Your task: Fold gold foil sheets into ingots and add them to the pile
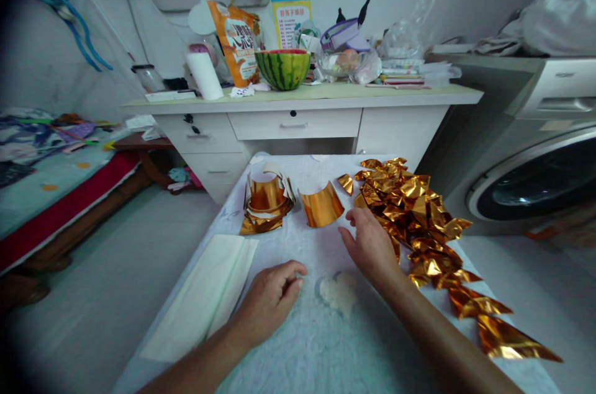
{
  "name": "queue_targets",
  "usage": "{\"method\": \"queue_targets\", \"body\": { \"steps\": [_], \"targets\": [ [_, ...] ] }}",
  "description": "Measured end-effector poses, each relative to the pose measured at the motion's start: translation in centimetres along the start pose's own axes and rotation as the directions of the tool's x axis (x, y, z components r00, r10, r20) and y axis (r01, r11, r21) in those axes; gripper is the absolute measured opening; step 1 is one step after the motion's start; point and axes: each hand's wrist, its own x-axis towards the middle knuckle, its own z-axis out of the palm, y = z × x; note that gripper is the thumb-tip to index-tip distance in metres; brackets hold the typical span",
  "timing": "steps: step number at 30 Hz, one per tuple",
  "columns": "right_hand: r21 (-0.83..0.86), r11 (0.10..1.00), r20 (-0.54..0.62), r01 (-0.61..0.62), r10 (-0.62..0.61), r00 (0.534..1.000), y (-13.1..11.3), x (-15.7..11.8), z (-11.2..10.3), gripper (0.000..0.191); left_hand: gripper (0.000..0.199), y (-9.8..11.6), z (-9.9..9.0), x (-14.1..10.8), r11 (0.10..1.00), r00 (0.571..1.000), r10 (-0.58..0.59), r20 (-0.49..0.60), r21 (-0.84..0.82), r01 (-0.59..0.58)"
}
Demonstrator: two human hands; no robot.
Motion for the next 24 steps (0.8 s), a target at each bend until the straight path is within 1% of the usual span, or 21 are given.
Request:
{"method": "queue_targets", "body": {
  "steps": [4,5,8,11,16,24],
  "targets": [
    [-0.128,0.987,-0.061,-0.097,0.09,0.994,-0.3,2.9,0.9,0.022,0.022,0.1,-0.1,0.0,1.0,1.0,-0.001,-0.001,-0.003,0.001],
    [-0.175,0.977,-0.076,-0.123,0.112,0.991,-0.3,3.4,1.1,0.022,0.022,0.2,-0.1,0.0,1.0,1.0,-0.002,0.003,-0.005,0.002],
    [-0.211,0.967,-0.082,-0.144,0.129,0.988,-0.4,4.4,1.7,0.017,0.022,0.2,-0.2,0.0,1.0,1.0,0.001,0.007,-0.007,-0.001],
    [-0.233,0.96,-0.073,-0.155,0.142,0.987,-0.6,4.7,1.7,0.015,0.021,0.3,-0.2,0.1,1.0,1.0,0.004,0.01,-0.013,-0.003],
    [-0.272,0.946,-0.063,-0.176,0.165,0.984,-1.0,4.4,1.1,0.023,0.021,0.2,-0.2,0.0,1.0,1.0,0.008,0.023,-0.011,-0.008],
    [-0.299,0.938,-0.078,-0.178,0.162,0.984,-1.0,4.2,0.6,0.037,0.02,0.1,-0.1,0.0,1.0,0.999,0.024,0.025,0.003,-0.024]
  ]
}}
